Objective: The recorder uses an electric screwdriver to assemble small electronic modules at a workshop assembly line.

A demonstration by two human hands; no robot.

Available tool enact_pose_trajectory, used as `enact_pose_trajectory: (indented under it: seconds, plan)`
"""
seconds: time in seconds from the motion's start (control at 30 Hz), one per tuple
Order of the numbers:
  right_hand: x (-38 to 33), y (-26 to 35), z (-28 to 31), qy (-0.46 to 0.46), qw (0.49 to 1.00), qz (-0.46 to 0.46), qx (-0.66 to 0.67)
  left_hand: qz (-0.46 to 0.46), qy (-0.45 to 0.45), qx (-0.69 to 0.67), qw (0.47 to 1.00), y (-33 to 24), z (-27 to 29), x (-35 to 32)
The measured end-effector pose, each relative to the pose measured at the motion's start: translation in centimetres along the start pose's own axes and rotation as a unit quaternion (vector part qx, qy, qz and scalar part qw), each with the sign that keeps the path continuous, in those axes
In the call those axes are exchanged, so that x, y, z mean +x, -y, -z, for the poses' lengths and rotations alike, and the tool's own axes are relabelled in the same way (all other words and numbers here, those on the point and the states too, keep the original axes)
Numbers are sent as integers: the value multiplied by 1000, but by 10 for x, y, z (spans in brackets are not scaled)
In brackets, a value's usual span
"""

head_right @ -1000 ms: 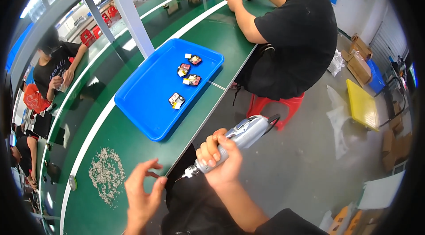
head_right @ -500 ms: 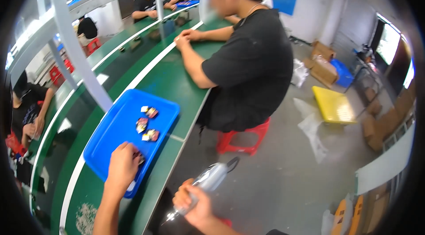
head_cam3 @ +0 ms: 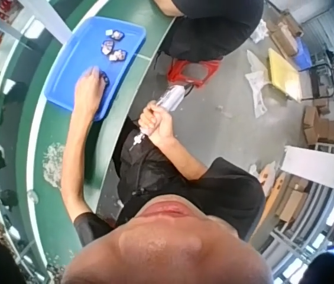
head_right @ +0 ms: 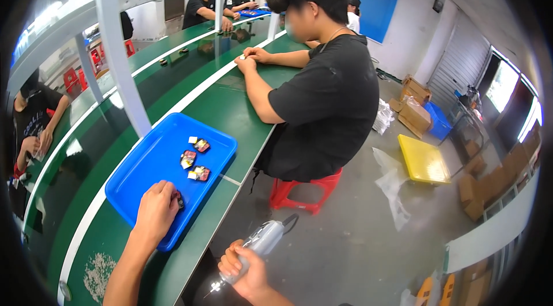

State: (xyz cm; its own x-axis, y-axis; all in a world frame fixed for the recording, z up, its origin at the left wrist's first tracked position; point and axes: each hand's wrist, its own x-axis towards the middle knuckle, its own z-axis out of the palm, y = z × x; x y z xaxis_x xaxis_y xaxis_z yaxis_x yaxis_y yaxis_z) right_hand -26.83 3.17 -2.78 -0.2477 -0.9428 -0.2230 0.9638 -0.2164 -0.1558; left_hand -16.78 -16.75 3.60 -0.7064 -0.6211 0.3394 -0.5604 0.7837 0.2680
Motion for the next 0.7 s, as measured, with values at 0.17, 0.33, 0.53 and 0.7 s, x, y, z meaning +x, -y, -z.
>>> enact_pose_trajectory:
  seconds: [0.17,0.33,0.53,0.7]
  plan:
    - [-6,-9,-4,12,1000,11,-26,23,-51,-54,997,9,35,-23]
    - [-8,-24,-13,-8,999,-26,-24,73,-6,-122,990,-14,90,-99]
    - [-17,-47,-21,12,997,-72,-34,43,83,-120,988,-28,71,-165]
    - [-24,-76,-21,24,987,-106,-114,-51,16,-2,999,-20,47,-188]
